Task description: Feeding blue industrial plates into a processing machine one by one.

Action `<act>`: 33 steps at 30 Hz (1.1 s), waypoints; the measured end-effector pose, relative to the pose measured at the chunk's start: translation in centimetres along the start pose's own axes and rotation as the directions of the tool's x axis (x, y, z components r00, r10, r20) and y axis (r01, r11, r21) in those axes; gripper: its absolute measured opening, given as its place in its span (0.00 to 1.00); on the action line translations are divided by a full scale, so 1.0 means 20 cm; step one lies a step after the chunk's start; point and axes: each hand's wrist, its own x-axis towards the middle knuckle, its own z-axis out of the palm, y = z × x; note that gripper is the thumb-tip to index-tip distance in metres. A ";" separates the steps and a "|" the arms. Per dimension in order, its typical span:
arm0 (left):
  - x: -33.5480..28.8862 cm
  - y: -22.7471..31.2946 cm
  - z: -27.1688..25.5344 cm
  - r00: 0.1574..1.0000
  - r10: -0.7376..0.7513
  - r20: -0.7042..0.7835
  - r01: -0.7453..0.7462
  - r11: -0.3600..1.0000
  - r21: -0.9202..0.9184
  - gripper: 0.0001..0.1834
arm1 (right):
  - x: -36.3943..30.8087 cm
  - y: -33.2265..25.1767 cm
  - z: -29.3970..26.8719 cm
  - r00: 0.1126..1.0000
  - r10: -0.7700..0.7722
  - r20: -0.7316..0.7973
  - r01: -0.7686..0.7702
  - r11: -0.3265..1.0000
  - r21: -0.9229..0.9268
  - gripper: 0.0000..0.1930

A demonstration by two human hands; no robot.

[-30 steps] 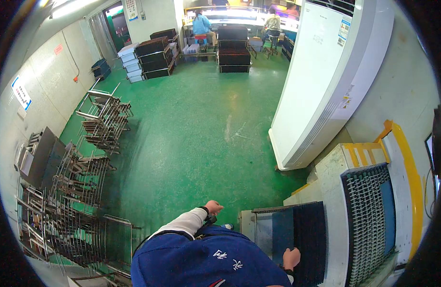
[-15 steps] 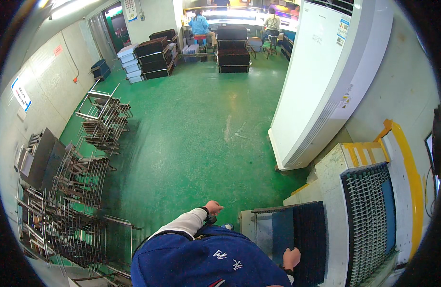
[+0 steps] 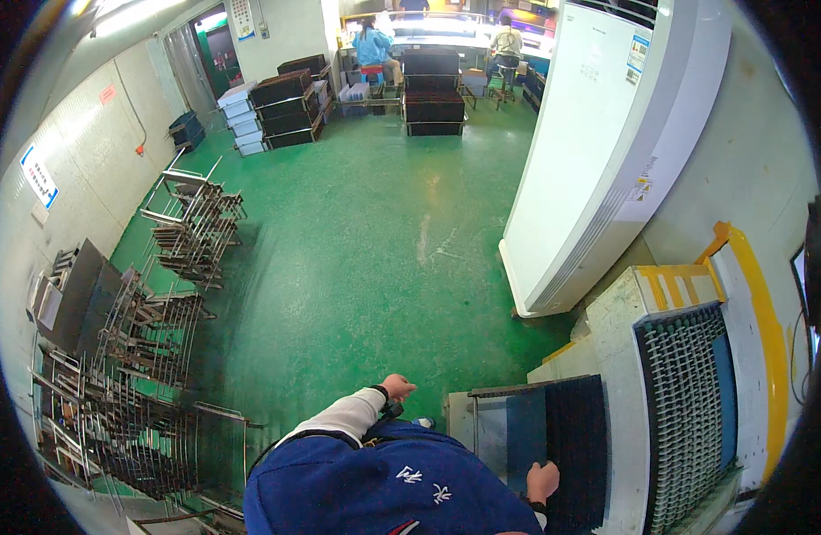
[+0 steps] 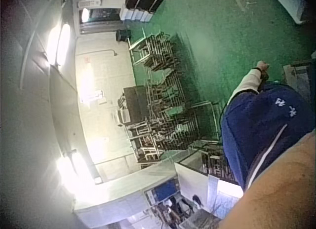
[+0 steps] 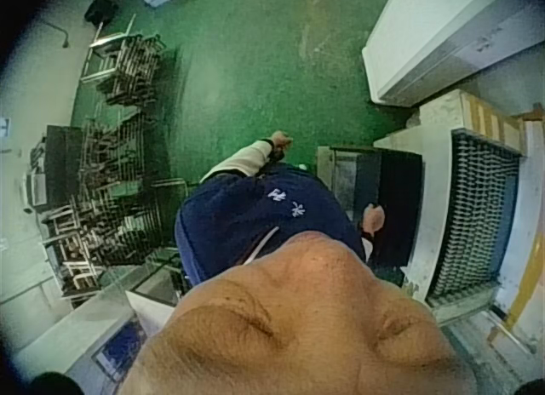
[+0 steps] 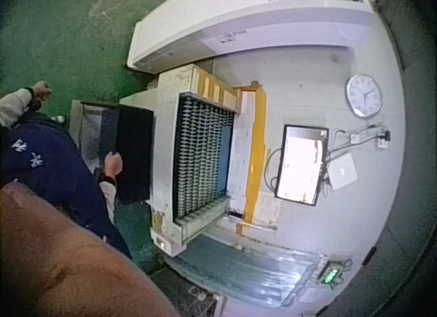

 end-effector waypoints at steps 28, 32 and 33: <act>0.02 -0.02 -0.01 1.000 -0.001 -0.010 0.001 1.000 -0.004 0.16 | -0.03 -0.04 -0.04 1.000 -0.010 -0.029 0.010 1.000 -0.005 0.13; 0.03 -0.04 -0.02 1.000 -0.001 -0.007 0.001 1.000 -0.018 0.19 | -0.03 -0.04 -0.03 0.999 -0.010 -0.039 0.010 1.000 0.006 0.13; 0.03 -0.04 -0.02 1.000 -0.001 -0.003 0.001 1.000 -0.018 0.19 | -0.03 -0.03 -0.03 0.999 -0.009 -0.040 0.010 1.000 0.005 0.13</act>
